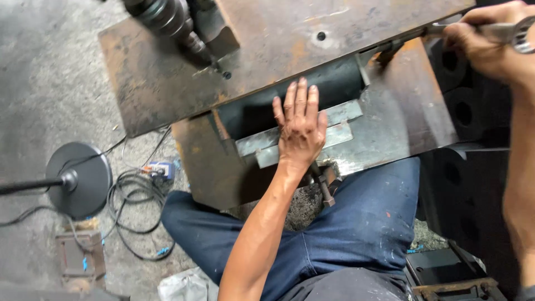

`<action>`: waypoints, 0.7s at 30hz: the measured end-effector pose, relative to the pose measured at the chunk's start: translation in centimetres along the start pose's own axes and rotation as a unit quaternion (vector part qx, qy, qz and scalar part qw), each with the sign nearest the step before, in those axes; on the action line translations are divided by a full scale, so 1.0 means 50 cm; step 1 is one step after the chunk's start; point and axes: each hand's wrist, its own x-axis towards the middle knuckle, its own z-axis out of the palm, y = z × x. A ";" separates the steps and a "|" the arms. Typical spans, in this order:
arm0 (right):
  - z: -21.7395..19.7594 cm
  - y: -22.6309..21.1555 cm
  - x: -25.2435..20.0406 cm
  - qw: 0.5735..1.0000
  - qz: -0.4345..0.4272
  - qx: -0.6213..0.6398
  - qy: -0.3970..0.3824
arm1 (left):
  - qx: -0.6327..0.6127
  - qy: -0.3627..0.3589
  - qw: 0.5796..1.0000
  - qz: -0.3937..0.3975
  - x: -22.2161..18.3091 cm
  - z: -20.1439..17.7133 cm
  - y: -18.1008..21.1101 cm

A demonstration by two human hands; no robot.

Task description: Measuring a metal part with a tape measure and fitting it into a machine fixture using a wrench and hammer.

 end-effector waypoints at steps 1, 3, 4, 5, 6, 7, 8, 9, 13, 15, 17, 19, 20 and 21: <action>0.028 0.082 0.022 0.996 0.008 0.078 -0.032 | -0.004 0.001 1.000 0.005 -0.001 0.001 -0.003; 0.108 0.307 0.055 0.984 0.068 0.156 -0.056 | -0.001 0.002 1.000 0.000 -0.003 0.003 -0.002; 0.137 0.381 0.112 0.961 0.136 0.227 -0.080 | -0.006 -0.002 1.000 -0.001 -0.005 0.005 -0.001; 0.144 0.409 0.130 0.961 0.130 0.229 -0.086 | -0.001 0.000 1.000 -0.007 -0.003 0.004 -0.001; 0.153 0.439 0.138 0.956 0.142 0.239 -0.091 | -0.006 0.001 1.000 -0.007 -0.006 0.004 0.001; 0.163 0.470 0.147 0.952 0.154 0.248 -0.095 | -0.011 0.002 1.000 -0.007 -0.009 0.004 0.002; 0.158 0.461 0.136 0.951 0.155 0.248 -0.097 | -0.011 0.001 1.000 -0.009 -0.011 0.004 0.001; 0.151 0.452 0.125 0.958 0.126 0.237 -0.096 | -0.015 0.002 1.000 -0.008 -0.012 0.005 0.000; 0.096 0.272 0.133 0.965 0.101 0.214 -0.113 | -0.013 0.006 1.000 -0.003 -0.008 0.007 -0.001; 0.090 0.283 0.099 0.961 0.122 0.227 -0.104 | -0.028 0.006 1.000 0.002 -0.010 0.004 -0.003; 0.115 0.529 0.114 0.960 0.122 0.236 -0.095 | -0.038 0.026 0.999 0.001 0.010 0.009 -0.009; 0.197 0.868 0.190 0.913 0.139 0.354 -0.150 | -0.046 0.033 0.998 0.011 -0.007 0.014 -0.019; 0.139 0.827 0.130 0.911 0.146 0.354 -0.153 | -0.048 0.027 0.998 0.009 -0.013 0.007 -0.021; 0.107 0.762 0.083 0.910 0.150 0.357 -0.145 | -0.083 0.055 0.995 0.010 -0.017 0.002 -0.023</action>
